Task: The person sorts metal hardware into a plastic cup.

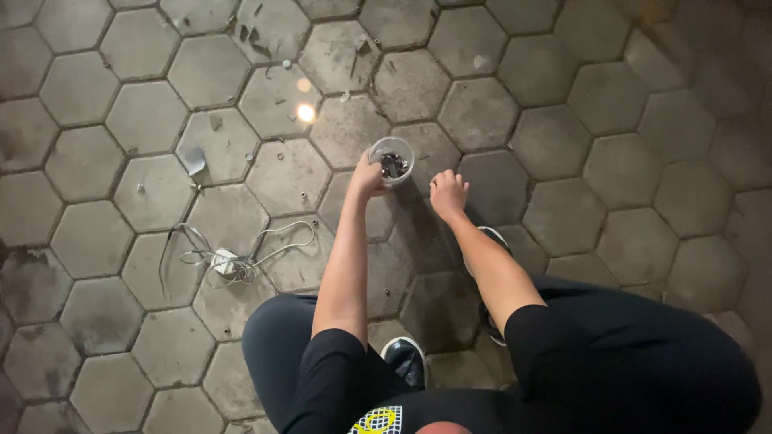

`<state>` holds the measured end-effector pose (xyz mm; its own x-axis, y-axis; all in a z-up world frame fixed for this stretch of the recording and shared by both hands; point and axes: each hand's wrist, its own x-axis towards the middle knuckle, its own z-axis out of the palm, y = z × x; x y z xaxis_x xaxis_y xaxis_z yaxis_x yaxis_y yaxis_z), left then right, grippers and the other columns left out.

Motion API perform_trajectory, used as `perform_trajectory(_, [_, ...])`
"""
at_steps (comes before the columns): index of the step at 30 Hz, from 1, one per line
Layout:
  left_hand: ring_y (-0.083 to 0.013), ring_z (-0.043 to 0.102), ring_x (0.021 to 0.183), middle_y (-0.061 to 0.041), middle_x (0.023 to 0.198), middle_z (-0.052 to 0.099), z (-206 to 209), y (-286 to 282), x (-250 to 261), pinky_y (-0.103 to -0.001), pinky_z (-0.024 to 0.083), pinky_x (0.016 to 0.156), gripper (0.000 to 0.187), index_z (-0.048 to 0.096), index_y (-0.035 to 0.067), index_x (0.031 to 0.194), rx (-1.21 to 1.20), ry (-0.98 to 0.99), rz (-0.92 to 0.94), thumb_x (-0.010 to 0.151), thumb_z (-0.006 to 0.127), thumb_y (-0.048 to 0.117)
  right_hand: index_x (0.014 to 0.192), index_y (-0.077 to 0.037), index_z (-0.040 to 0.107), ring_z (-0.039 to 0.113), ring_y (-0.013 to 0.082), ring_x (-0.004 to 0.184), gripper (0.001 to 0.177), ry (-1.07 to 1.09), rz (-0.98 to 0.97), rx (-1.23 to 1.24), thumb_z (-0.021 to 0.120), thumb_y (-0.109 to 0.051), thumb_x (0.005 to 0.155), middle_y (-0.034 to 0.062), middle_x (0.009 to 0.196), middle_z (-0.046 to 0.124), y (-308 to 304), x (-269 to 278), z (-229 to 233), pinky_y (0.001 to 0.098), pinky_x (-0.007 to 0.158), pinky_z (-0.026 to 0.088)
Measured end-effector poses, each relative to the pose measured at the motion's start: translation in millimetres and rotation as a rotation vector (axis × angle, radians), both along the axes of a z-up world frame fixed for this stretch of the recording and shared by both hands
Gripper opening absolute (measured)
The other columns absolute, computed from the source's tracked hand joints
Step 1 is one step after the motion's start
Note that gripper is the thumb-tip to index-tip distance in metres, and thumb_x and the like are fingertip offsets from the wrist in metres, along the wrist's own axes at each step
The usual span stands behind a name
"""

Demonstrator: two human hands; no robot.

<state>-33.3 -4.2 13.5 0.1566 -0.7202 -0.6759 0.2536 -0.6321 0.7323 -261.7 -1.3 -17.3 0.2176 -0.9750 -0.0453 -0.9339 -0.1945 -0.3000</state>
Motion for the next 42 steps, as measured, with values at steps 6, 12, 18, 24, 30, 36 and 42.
perform_trajectory(6, [-0.0154, 0.052, 0.043, -0.007, 0.064, 0.051, -18.6, 3.8, 0.2, -0.034, 0.045, 0.039, 0.073, 0.036, 0.033, 0.15, 0.044, 0.117, -0.012, 0.084, 0.039, 0.003, 0.091, 0.0, 0.066, 0.067, 0.0219, 0.083, 0.02, -0.874, -0.451, 0.013, 0.069, -0.019, 0.095, 0.0082, 0.087, 0.072, -64.4, 12.2, -102.6, 0.0339, 0.079, 0.054])
perform_trajectory(12, [-0.0171, 0.054, 0.042, -0.008, 0.064, 0.058, -7.4, 2.6, 2.2, -0.034, 0.042, 0.038, 0.072, 0.036, 0.034, 0.148, 0.071, 0.09, -0.059, 0.083, 0.038, 0.003, 0.103, -0.003, 0.069, 0.06, 0.0093, 0.089, 0.015, -1.312, -0.321, 0.122, 0.066, -0.016, 0.098, -0.0001, 0.095, 0.067, -68.4, 75.3, 50.7, 0.0261, 0.085, 0.05])
perform_trajectory(18, [-0.016, 0.053, 0.044, -0.006, 0.068, 0.059, -30.8, 0.8, 6.5, -0.034, 0.041, 0.039, 0.073, 0.036, 0.033, 0.151, 0.05, 0.096, -0.073, 0.084, 0.04, 0.003, 0.104, -0.006, 0.066, 0.053, 0.007, 0.086, 0.011, -1.223, -0.004, 0.017, 0.063, -0.016, 0.103, -0.0025, 0.092, 0.059, -59.4, 70.7, 52.7, 0.0239, 0.079, 0.046])
perform_trajectory(24, [-0.0197, 0.056, 0.045, -0.01, 0.065, 0.059, -30.0, 11.3, 10.7, -0.035, 0.042, 0.039, 0.071, 0.031, 0.034, 0.154, 0.032, 0.136, -0.066, 0.088, 0.039, 0.007, 0.11, -0.013, 0.072, 0.066, 0.0177, 0.089, 0.015, -0.647, -0.263, -0.099, 0.063, -0.018, 0.099, 0.0021, 0.105, 0.069, -62.5, 38.1, -16.3, 0.0309, 0.083, 0.052])
perform_trajectory(30, [-0.0214, 0.059, 0.046, -0.012, 0.065, 0.06, -44.7, 9.4, 11.5, -0.035, 0.042, 0.038, 0.069, 0.027, 0.034, 0.155, 0.005, 0.114, -0.049, 0.092, 0.041, 0.01, 0.117, -0.016, 0.075, 0.054, 0.0347, 0.11, 0.033, -0.082, 0.255, -0.201, 0.071, -0.017, 0.084, 0.0062, 0.124, 0.062, -51.8, 10.1, -17.4, 0.0517, 0.089, 0.043])
perform_trajectory(36, [-0.0198, 0.057, 0.045, -0.011, 0.064, 0.059, -41.3, 10.9, 8.3, -0.034, 0.041, 0.039, 0.072, 0.028, 0.033, 0.156, 0.009, 0.122, -0.047, 0.089, 0.039, 0.008, 0.101, -0.019, 0.072, 0.054, 0.0311, 0.113, 0.012, 0.028, 0.129, -0.11, 0.073, -0.026, 0.091, 0.0032, 0.113, 0.061, -52.0, 16.1, -29.4, 0.0558, 0.098, 0.04])
perform_trajectory(42, [-0.0197, 0.054, 0.043, -0.011, 0.064, 0.056, -45.8, 10.0, 5.3, -0.034, 0.039, 0.038, 0.073, 0.027, 0.033, 0.156, 0.007, 0.151, -0.006, 0.088, 0.039, 0.007, 0.093, -0.013, 0.066, 0.054, 0.022, 0.099, 0.009, -0.19, -0.043, -0.039, 0.067, -0.022, 0.091, 0.0012, 0.101, 0.059, -70.7, 21.5, -72.1, 0.0441, 0.086, 0.04])
